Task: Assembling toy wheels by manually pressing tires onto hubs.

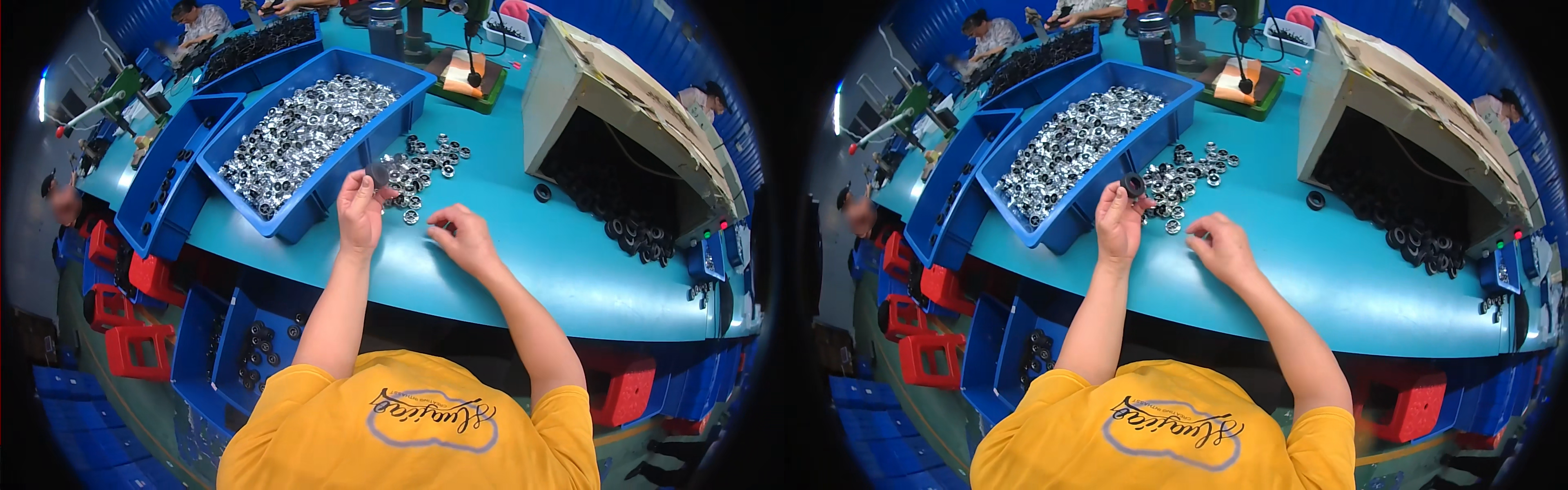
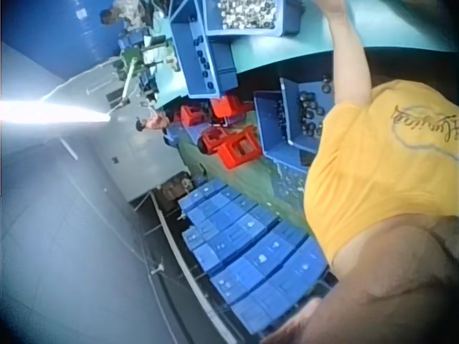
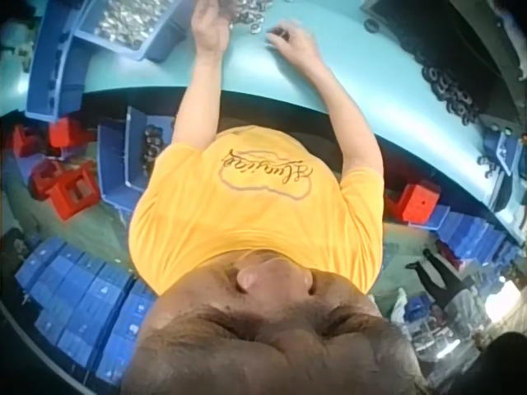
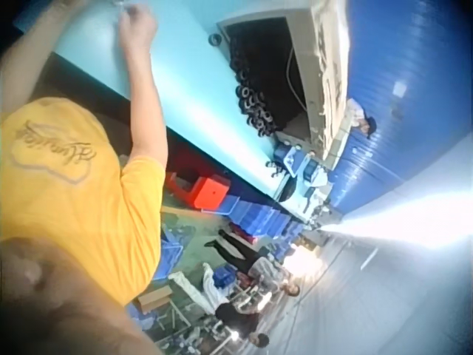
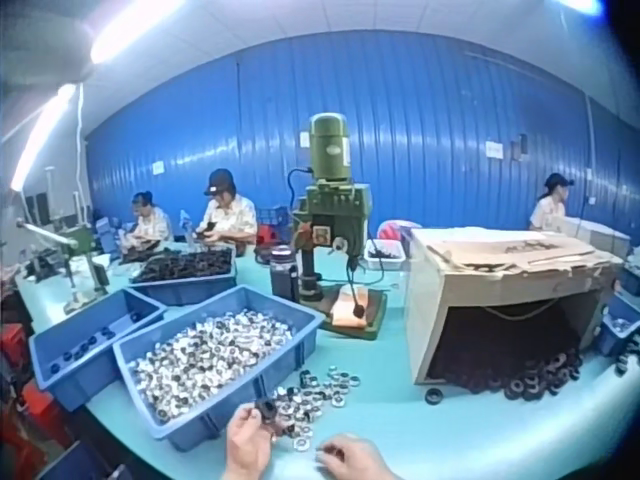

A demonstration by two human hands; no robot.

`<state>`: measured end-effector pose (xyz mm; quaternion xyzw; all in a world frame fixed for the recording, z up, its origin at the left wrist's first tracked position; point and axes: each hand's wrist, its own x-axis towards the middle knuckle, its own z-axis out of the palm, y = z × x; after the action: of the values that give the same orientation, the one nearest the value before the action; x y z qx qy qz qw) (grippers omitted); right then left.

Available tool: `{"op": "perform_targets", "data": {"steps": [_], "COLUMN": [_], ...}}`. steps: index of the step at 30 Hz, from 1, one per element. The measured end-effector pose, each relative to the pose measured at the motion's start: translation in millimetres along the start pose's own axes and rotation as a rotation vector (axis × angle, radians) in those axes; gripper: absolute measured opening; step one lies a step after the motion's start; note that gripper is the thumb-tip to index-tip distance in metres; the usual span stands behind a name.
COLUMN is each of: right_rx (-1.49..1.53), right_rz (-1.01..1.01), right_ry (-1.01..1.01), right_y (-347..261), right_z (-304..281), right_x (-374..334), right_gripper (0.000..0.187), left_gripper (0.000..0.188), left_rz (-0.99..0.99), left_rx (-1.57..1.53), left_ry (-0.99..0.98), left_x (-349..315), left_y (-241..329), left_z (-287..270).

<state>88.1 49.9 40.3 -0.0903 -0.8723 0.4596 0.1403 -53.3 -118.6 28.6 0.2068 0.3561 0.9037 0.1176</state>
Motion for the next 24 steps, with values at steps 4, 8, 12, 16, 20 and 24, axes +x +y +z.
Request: {"op": "perform_targets", "data": {"steps": [4, 8, 12, 16, 20, 24], "right_rx": [-0.231, -0.355, -0.014, 0.135, 0.121, 0.271], "right_rz": [-0.071, -0.11, 0.015, -0.03, -0.067, -0.077], "right_ry": [0.071, 0.137, 0.192, 0.371, 0.43, 0.393], "right_y": [-16, -10, -14, -26, -31, -29], "right_z": [33, 45, 21, -7, -11, -8], "right_x": [10, 13, -3, -24, -33, -37], "right_gripper": [0.03, 0.03, 0.025, 0.025, 0.027, 0.031], "left_gripper": [0.017, 0.018, 0.02, 0.028, 0.036, 0.037], "left_rz": [-0.063, -0.153, -0.246, -0.318, -0.404, -0.422], "left_rx": [-0.101, -0.048, -0.015, 0.121, 0.149, 0.17], "left_ry": [-0.046, -0.09, -0.187, -0.325, -0.415, -0.423], "left_x": [-3, -6, -12, -18, -25, -28], "left_y": [-4, -10, -16, -19, -22, -26], "left_z": [3, 6, 13, 26, 33, 30]}}
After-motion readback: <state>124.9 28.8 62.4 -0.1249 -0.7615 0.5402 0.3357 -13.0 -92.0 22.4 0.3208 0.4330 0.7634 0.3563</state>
